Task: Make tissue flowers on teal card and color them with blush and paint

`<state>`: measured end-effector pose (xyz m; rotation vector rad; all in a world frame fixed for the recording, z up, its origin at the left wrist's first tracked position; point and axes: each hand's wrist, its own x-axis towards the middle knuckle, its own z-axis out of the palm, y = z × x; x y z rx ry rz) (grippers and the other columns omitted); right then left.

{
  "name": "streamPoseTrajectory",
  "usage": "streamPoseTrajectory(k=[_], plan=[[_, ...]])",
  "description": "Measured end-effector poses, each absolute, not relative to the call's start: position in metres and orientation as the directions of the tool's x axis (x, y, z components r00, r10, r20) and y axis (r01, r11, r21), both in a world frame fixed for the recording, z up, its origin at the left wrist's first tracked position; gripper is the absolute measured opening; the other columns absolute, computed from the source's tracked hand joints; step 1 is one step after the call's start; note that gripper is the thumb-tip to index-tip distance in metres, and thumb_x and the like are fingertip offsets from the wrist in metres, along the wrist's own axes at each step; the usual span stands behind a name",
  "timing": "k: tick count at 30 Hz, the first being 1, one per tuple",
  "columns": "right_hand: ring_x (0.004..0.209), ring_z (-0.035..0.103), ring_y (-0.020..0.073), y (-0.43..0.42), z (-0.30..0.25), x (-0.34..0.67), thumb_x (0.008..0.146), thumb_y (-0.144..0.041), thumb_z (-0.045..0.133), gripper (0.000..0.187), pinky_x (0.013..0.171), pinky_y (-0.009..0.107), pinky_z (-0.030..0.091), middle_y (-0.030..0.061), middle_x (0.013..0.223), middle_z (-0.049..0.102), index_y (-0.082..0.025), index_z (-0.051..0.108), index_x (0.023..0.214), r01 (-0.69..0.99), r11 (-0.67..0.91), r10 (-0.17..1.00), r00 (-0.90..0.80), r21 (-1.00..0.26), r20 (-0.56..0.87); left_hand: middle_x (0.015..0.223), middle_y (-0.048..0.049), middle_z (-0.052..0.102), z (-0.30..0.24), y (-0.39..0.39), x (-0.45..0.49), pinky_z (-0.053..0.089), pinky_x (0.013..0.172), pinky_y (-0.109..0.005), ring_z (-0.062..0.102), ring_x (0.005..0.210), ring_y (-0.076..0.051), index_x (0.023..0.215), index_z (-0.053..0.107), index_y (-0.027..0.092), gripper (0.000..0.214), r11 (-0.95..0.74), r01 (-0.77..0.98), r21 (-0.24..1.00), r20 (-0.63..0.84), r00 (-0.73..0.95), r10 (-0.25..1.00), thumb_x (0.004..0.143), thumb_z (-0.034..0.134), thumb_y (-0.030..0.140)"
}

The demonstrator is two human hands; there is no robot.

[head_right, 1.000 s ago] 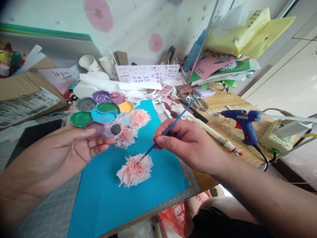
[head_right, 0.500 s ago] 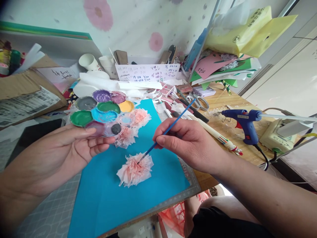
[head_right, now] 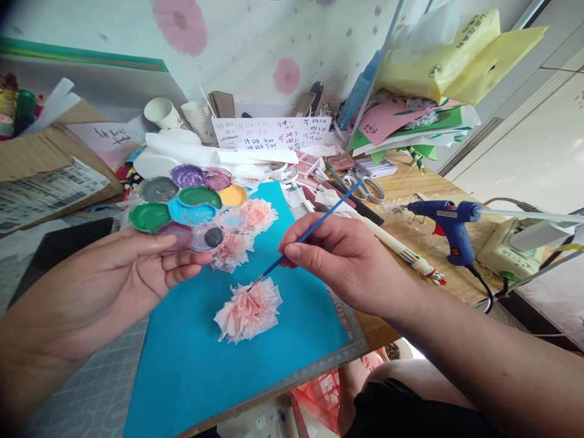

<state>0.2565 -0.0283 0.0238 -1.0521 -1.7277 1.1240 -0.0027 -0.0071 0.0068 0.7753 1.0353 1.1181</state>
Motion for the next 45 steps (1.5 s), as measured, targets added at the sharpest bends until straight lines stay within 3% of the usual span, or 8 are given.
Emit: streamPoseTrajectory(k=[35,45], plan=[[0.073,0.067,0.0171,-0.023,0.024,0.251,0.085,-0.029,0.069,0.009,0.069,0.029,0.056,0.0038,0.076,0.072,-0.022,0.074,0.083,0.207,0.208,0.935,-0.330,-0.956,0.132,0.074,-0.0097,0.078,0.010,-0.009,-0.002,0.060,0.062,-0.026,0.075,0.071,-0.022,0.076,0.072,0.013,0.006,0.322,-0.393,0.862,-0.284,0.153,0.947,0.071,0.075,0.014],[0.076,0.066,0.0170,-0.024,0.021,0.261,0.087,-0.026,0.069,0.005,0.071,0.028,0.055,0.0027,0.079,0.071,-0.024,0.074,0.086,0.110,0.179,0.932,-0.336,-0.978,0.133,0.073,-0.0103,0.077,0.010,-0.008,0.000,0.060,0.062,-0.025,0.074,0.070,-0.022,0.074,0.072,0.012,0.008,0.327,-0.387,0.862,-0.299,0.131,0.945,0.068,0.077,0.014]])
